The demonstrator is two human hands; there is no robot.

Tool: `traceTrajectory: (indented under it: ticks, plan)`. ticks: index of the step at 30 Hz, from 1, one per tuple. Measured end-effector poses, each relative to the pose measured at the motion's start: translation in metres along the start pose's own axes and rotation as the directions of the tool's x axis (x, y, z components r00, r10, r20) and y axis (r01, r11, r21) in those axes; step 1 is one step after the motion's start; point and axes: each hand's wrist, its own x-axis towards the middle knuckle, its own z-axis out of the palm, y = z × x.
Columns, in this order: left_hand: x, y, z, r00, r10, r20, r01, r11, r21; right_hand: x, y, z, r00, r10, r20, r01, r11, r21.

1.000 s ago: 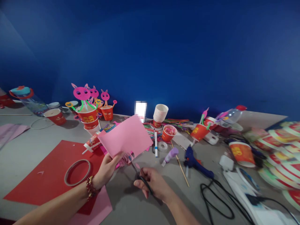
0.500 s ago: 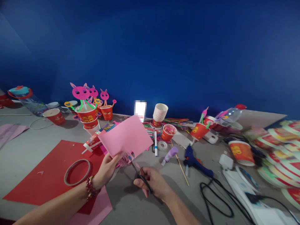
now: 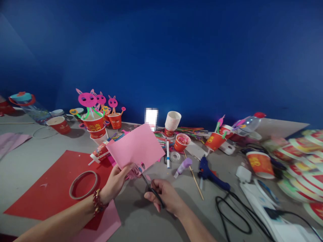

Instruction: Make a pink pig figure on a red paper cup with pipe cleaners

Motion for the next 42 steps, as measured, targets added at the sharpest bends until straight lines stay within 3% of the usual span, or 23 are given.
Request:
traceTrajectory:
  ticks: [12, 19, 42]
  plan:
    - [-0.0001, -0.0008, -0.0006, 1.000, -0.013, -0.017, 0.012, 1.000, -0.015, 0.0000, -0.0004, 0.0017, 1.000, 0.003, -0.022, -0.003, 1.000, 0.024]
    - [-0.0011, -0.0044, 0.0000, 0.994, -0.005, -0.108, 0.002, 0.999, -0.032, -0.0002, -0.0009, 0.0020, 1.000, -0.005, -0.012, 0.005, 1.000, 0.020]
    - [-0.0031, -0.0074, -0.0012, 0.995, -0.002, -0.101, -0.001, 1.000, -0.027, 0.0002, -0.0024, 0.0034, 0.999, -0.009, -0.039, 0.010, 1.000, 0.028]
